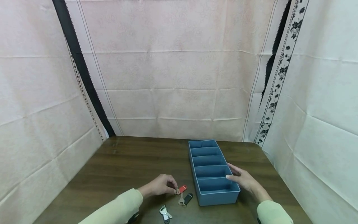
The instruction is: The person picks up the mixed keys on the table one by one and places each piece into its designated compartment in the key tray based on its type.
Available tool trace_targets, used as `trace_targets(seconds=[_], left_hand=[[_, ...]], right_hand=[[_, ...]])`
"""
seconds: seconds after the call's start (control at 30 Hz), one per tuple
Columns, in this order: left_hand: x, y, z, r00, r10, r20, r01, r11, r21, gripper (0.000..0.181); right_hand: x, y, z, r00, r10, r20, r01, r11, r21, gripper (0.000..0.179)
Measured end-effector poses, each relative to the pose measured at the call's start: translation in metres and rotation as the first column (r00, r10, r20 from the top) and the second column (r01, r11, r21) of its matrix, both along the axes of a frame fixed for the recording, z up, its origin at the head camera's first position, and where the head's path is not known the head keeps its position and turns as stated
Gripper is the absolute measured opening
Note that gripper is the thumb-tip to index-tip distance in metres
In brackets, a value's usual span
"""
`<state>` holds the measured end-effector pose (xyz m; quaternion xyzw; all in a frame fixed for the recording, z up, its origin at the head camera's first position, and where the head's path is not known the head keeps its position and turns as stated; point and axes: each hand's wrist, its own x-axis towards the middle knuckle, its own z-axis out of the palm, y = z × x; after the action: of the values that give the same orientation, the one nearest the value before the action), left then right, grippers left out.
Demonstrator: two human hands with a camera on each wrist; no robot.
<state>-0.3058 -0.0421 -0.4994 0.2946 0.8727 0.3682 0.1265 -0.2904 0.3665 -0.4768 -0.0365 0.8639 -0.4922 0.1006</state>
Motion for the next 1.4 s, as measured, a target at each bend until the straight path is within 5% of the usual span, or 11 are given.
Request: trace_targets(seconds=[0.43, 0.93, 1.17, 1.4], left_hand=[[-0.004, 0.007, -0.012, 0.996, -0.019, -0.083, 0.014, 0.998, -0.056, 0.013], [-0.002, 0.009, -0.008, 0.971, -0.086, -0.225, 0.053, 0.987, -0.149, 0.009], [-0.009, 0.006, -0.008, 0.971, -0.052, -0.235, 0.03, 0.995, -0.094, 0.012], [-0.013, 0.003, 0.005, 0.977, 0.023, -0.213, -0.017, 0.999, 0.034, 0.009]], right_hand=[[0.0, -0.001, 0.001, 1.0, -0.021, 0.015, 0.021, 1.0, -0.008, 0.076], [-0.001, -0.002, -0.001, 0.999, -0.035, 0.031, 0.035, 0.999, -0.007, 0.079], [-0.001, -0.002, -0.002, 0.998, -0.05, 0.028, 0.05, 0.999, -0.012, 0.082], [-0.001, -0.001, -0.003, 0.999, -0.047, 0.028, 0.047, 0.999, -0.011, 0.081]])
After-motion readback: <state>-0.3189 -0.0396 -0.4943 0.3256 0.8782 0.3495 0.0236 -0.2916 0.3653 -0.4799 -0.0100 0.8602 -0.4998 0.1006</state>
